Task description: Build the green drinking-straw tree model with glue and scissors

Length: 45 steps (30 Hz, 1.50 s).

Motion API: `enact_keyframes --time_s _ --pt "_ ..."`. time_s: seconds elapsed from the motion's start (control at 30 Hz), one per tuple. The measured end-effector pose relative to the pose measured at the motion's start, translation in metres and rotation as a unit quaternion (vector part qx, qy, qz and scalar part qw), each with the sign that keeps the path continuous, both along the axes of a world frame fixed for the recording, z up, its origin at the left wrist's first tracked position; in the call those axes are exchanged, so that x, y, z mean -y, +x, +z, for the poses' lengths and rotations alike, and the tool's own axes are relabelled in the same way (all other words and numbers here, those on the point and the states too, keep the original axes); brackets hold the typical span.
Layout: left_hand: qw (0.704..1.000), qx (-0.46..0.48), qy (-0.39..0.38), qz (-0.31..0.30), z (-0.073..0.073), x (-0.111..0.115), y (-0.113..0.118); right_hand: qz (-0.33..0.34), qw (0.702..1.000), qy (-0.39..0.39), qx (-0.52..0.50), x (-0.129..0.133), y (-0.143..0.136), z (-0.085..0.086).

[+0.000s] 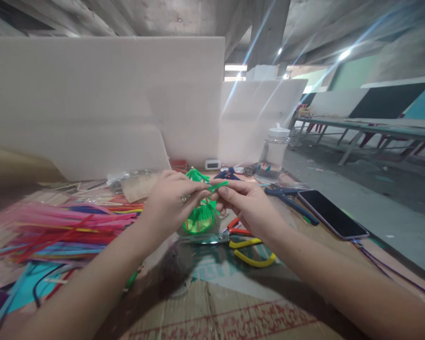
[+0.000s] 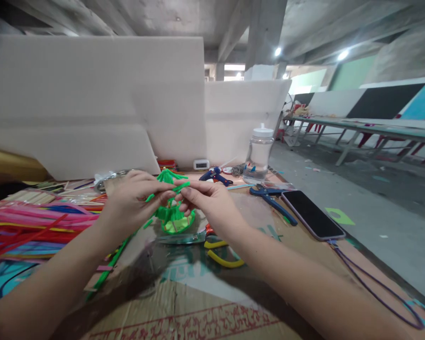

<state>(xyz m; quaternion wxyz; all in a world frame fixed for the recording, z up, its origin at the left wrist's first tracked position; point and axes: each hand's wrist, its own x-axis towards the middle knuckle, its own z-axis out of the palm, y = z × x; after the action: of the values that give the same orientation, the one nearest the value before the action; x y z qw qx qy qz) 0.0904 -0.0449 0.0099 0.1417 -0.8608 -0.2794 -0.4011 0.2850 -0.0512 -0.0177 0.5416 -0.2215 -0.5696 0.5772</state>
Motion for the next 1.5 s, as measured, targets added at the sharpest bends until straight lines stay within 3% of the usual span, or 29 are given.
enact_keyframes --time_s 0.23,0.4,0.6,0.83,0.97,1.07,1.3,1.43,1.5 --pt "0.993 -0.072 -0.091 -0.006 -0.001 0.013 0.008 -0.026 1.000 -0.001 0.008 0.003 -0.003 0.000" --pt "0.990 -0.109 -0.091 0.002 0.006 0.012 0.003 -0.010 1.000 0.021 -0.020 0.010 -0.005 0.005" --pt "0.987 -0.126 -0.096 0.005 0.014 0.009 -0.005 -0.069 0.994 0.015 -0.081 0.004 0.002 0.010" --pt "0.995 -0.050 -0.087 -0.017 0.007 0.012 0.001 -0.079 0.995 0.011 -0.064 0.004 0.000 0.007" --pt "0.996 -0.053 -0.076 -0.013 0.005 0.015 0.006 -0.087 0.995 0.026 -0.053 0.006 0.000 0.008" --pt "0.993 -0.081 -0.071 -0.051 0.008 0.017 0.005 -0.095 0.995 0.012 -0.040 0.002 0.004 0.011" --pt "0.992 -0.053 -0.026 -0.113 0.007 0.014 0.005 0.004 0.992 -0.117 -0.039 0.006 -0.002 0.010" --pt "0.987 -0.009 0.023 -0.161 0.006 0.020 0.006 0.052 0.995 -0.084 0.002 0.005 0.000 0.010" --pt "0.987 0.030 0.000 -0.157 0.009 0.027 0.004 0.039 0.994 -0.023 0.095 -0.003 0.012 0.015"
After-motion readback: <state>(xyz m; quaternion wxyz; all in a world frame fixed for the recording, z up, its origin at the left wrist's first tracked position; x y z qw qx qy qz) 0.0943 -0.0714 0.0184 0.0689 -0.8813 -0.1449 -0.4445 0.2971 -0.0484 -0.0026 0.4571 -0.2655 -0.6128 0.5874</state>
